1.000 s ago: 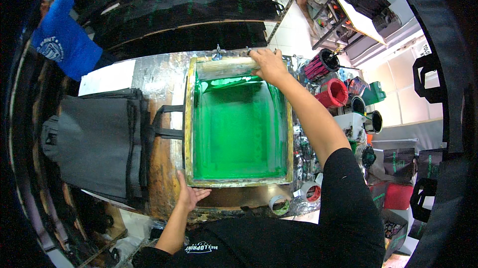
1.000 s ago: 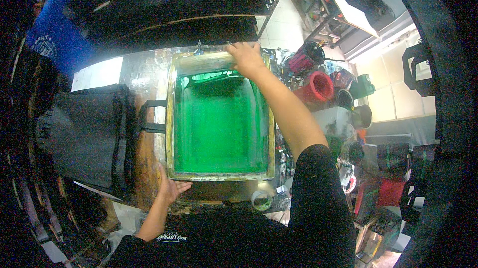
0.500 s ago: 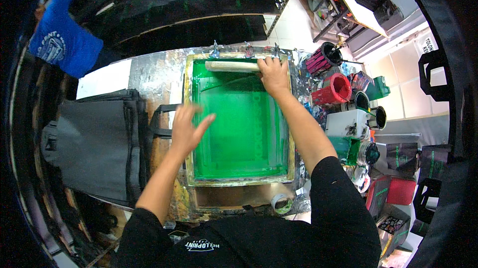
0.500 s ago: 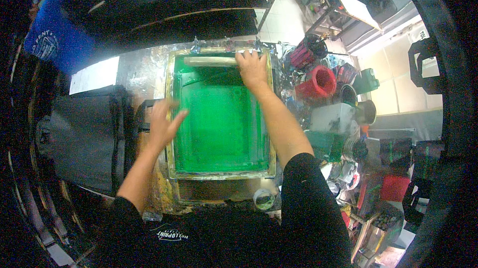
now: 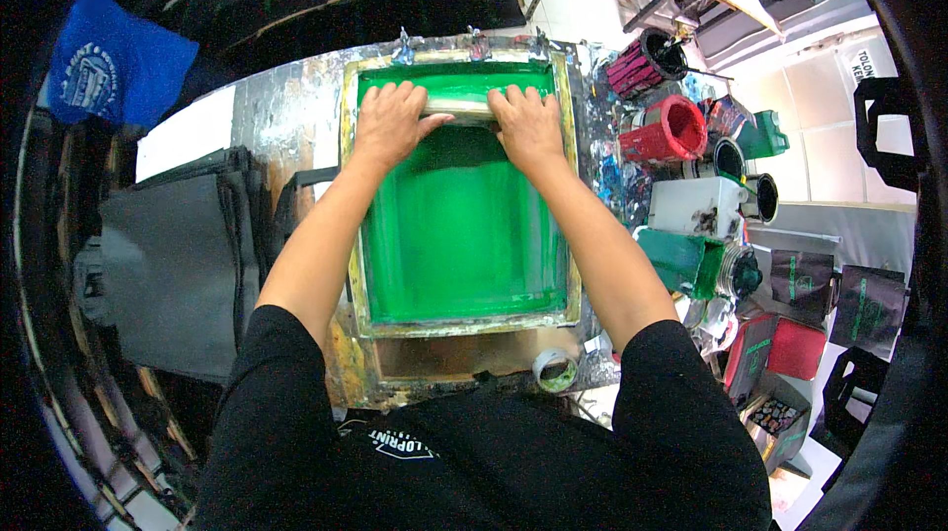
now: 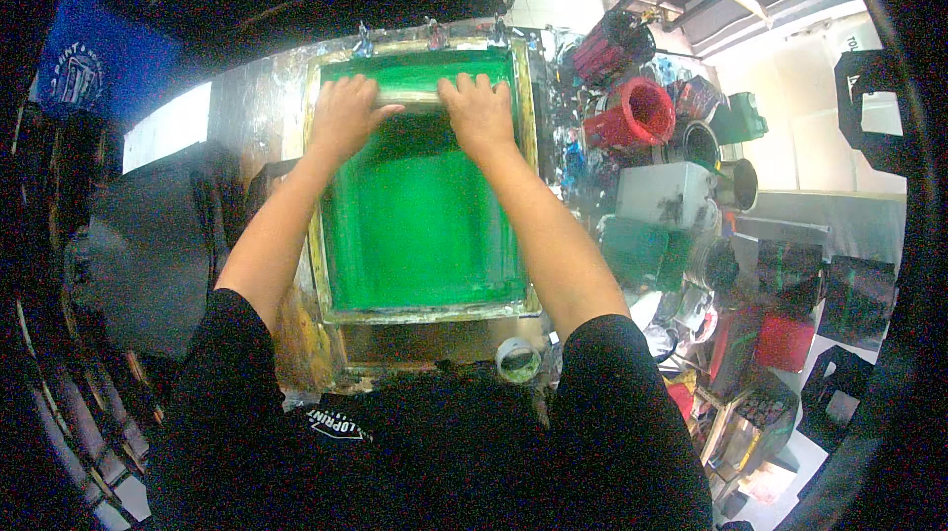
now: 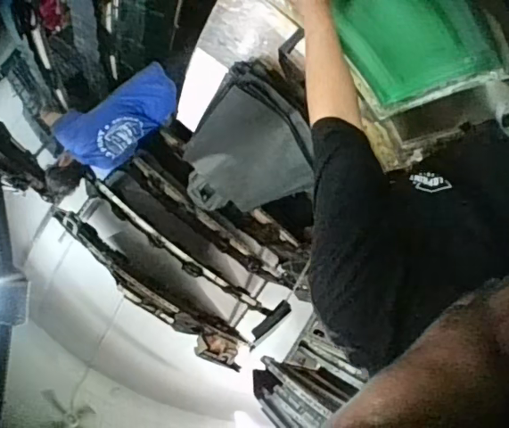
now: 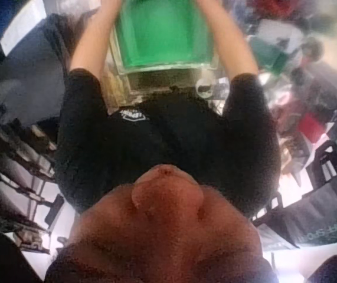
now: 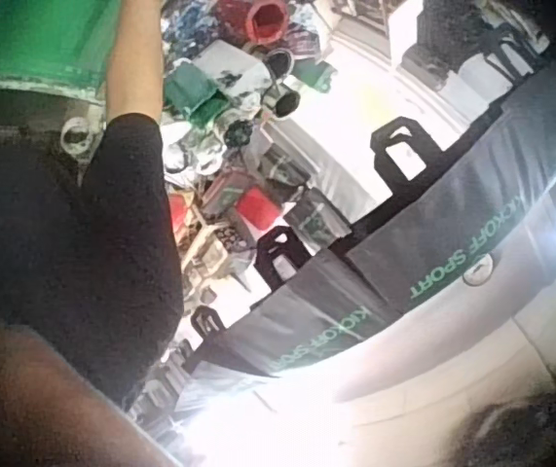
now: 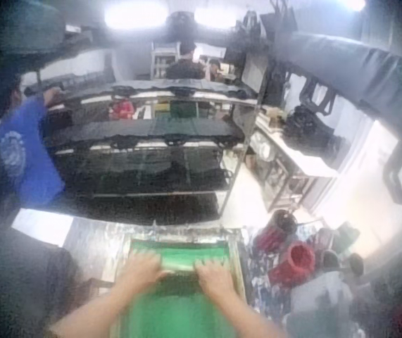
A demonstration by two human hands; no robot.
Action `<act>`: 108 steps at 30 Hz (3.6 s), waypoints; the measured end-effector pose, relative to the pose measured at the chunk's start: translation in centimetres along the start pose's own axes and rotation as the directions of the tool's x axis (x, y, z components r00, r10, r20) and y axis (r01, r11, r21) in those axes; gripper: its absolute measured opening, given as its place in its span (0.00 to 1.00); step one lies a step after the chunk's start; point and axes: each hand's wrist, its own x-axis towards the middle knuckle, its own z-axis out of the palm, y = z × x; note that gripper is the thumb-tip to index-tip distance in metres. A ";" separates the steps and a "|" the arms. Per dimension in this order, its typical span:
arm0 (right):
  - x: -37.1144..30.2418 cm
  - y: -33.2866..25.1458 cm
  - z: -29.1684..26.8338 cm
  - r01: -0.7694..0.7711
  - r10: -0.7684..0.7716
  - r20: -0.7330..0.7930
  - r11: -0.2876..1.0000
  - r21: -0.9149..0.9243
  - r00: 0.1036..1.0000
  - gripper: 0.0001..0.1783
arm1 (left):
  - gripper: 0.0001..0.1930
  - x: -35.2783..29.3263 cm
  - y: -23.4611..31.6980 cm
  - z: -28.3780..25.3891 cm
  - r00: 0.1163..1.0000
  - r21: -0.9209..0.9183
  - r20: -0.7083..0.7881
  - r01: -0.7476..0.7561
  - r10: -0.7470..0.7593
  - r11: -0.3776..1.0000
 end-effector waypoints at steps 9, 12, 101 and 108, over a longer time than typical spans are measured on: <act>-10.9 -4.5 -3.4 0.073 -0.073 0.033 0.997 0.015 0.997 0.16 | 0.27 -11.6 6.3 -4.6 0.998 0.015 0.004 0.061 -0.061 0.998; -15.2 -6.1 -4.7 0.072 -0.072 0.018 0.997 0.003 0.997 0.15 | 0.26 -15.2 8.9 -6.2 0.997 0.019 0.039 0.066 -0.067 0.998; -4.2 -3.8 -32.1 0.020 0.017 -0.446 0.997 0.078 0.895 0.28 | 0.10 -18.7 -9.3 -23.8 0.736 -0.753 0.206 0.540 -0.645 0.376; -5.7 -5.5 -32.0 0.054 -0.003 -0.508 0.995 0.086 0.862 0.26 | 0.09 -29.4 -25.5 -38.1 0.598 -0.639 0.111 0.654 -0.794 0.403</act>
